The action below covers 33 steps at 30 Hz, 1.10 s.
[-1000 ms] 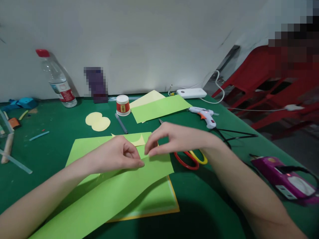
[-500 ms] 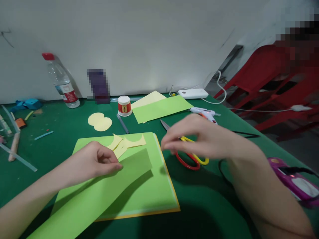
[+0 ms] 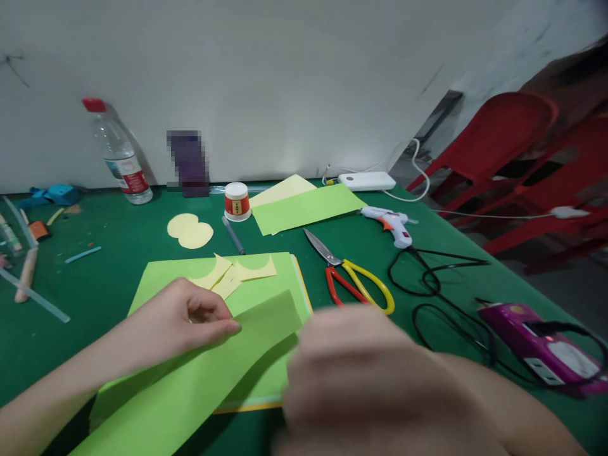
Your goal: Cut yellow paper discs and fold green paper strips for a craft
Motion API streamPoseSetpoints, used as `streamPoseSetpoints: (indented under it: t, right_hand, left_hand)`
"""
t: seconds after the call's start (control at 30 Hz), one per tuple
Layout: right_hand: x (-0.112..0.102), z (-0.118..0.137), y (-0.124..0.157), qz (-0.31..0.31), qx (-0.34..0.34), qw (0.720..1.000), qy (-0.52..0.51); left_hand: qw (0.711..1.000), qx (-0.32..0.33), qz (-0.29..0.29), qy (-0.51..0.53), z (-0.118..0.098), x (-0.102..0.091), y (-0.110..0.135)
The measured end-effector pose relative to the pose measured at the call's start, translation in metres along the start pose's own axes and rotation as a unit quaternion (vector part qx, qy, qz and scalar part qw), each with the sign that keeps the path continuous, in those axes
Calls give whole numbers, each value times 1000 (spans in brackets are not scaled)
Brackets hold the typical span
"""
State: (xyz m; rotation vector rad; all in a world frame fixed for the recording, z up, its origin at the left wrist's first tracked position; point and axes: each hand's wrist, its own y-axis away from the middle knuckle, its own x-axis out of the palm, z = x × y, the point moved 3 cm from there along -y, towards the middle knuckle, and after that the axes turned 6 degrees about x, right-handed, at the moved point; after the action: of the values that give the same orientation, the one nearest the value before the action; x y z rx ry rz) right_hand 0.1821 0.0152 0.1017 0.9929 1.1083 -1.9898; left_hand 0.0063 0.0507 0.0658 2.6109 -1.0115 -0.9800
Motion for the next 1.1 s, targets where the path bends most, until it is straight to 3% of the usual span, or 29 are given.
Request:
streamPoseSetpoints:
  t: [0.07, 0.1, 0.23, 0.33, 0.5, 0.63, 0.87, 1.1]
  right_hand:
    - [-2, -14, -8, -58, 45, 997, -4]
    - [0, -22, -11, -52, 81, 995, -12]
    - [17, -44, -18, 108, 177, 973, -97]
    - [23, -51, -19, 152, 180, 960, -151]
    - [32, -50, -21, 154, 177, 960, -156]
    - [36, -48, -20, 136, 204, 951, -187]
    - [14, -73, -11, 182, 245, 906, -293]
    - [-14, -125, 14, 180, 340, 882, -274]
  left_hand:
    - [1000, 14, 5, 0, -3, 4, 1]
    - [1000, 17, 7, 0, -4, 6, 1]
    - [1000, 13, 13, 2, -2, 5, 0]
    - [999, 28, 26, -25, 3, 0, -1]
    - [992, 58, 86, -66, 8, 1, -4]
    - [994, 87, 51, -36, 8, 11, -9]
    - [996, 46, 82, 6, 10, 5, -7]
    - [997, 40, 62, -28, 18, -17, -8]
